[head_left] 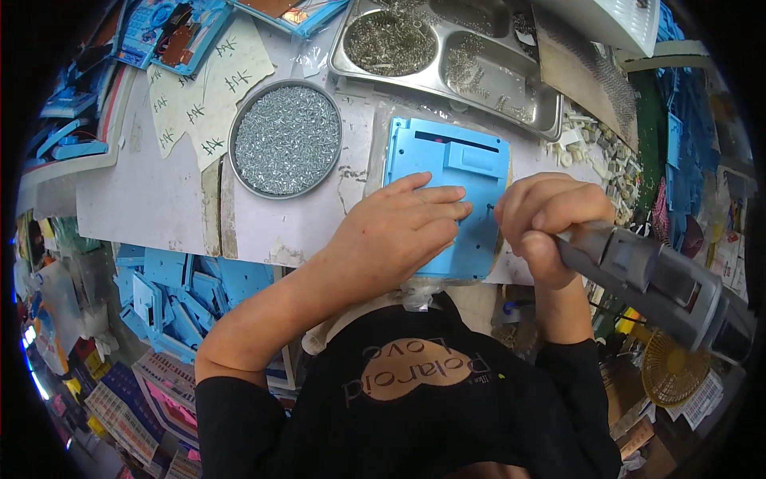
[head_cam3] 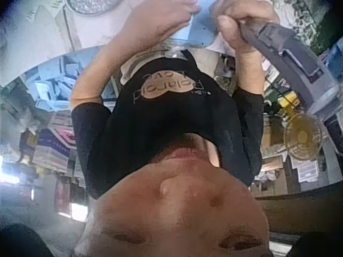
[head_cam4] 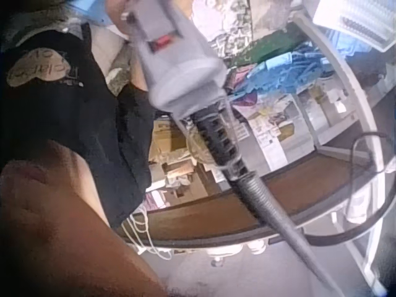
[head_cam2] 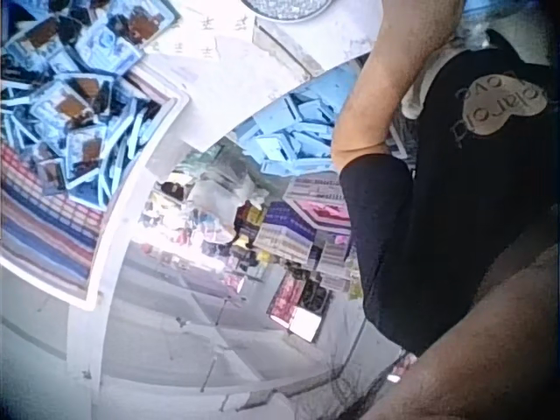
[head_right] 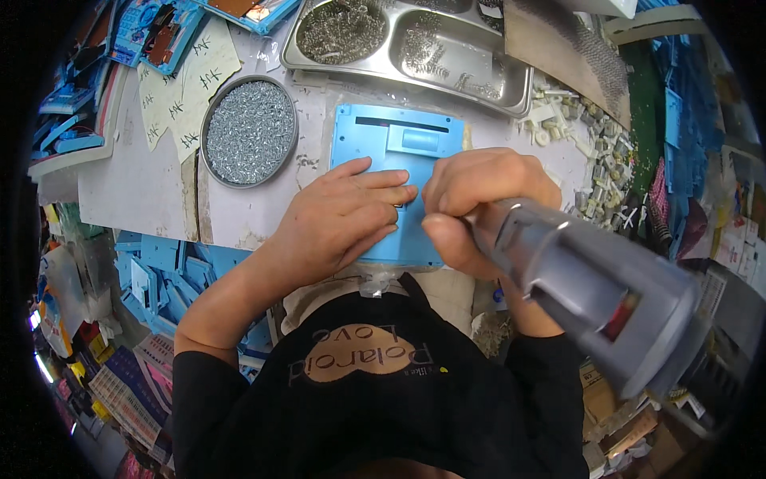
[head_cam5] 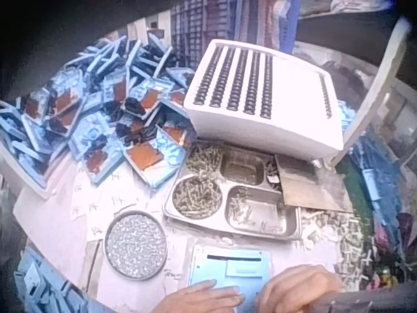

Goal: Assembling and soldering components into a light blue plastic electronic housing.

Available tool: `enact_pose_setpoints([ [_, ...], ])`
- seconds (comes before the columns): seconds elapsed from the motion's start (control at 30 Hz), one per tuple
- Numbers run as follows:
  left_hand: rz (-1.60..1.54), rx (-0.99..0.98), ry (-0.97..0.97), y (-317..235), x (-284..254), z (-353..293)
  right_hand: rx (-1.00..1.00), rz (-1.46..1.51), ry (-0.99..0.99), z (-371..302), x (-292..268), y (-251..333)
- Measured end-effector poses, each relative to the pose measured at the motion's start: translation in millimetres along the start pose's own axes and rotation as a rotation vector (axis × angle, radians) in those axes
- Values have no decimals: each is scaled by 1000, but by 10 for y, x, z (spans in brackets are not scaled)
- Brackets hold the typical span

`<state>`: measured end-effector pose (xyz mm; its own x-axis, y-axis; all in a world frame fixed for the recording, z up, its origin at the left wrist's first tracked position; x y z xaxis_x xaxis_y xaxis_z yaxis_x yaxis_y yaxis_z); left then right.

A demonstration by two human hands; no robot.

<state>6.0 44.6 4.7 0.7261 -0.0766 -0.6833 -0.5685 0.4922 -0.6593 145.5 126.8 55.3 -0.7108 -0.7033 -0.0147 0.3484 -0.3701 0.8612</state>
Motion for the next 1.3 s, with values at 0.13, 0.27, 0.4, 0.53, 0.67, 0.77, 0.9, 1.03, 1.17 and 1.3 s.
enact_pose_setpoints([
  [0.13,30,11,0,32,17,-21,17,186,-7,154,-146,-12],
  [0.27,1,-22,-3,9,-10,17,-49,278,-152,431,-496,-129],
  [0.4,-14,-37,-8,15,-7,36,-47,226,-118,509,-422,-259],
  [0.53,-4,-37,0,34,5,8,85,70,-42,460,-382,-412],
  [0.67,-11,-33,12,34,-8,18,71,99,-15,493,-357,-425],
  [0.77,-16,-30,15,5,-12,6,96,43,50,497,-378,-485],
  [0.9,-10,-16,2,34,-7,31,32,133,77,594,-444,-312],
  [1.03,1,-9,-53,35,-13,18,-104,130,84,623,-453,-132],
  [1.17,-12,-14,-60,25,11,7,-61,162,-29,494,-469,-279],
  [1.3,-27,-37,-45,16,3,2,50,38,-54,438,-387,-395],
])
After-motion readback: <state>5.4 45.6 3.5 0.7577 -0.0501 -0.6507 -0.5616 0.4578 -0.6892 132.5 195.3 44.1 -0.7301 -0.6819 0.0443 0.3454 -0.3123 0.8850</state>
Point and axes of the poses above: each hand's wrist, its own z-axis towards the middle knuckle, its own x-axis out of the palm, y = z × x, the point moved 6 cm from there along z, towards the middle knuckle, and after that the axes turned 4 degrees about z, right-handed, at the moved point
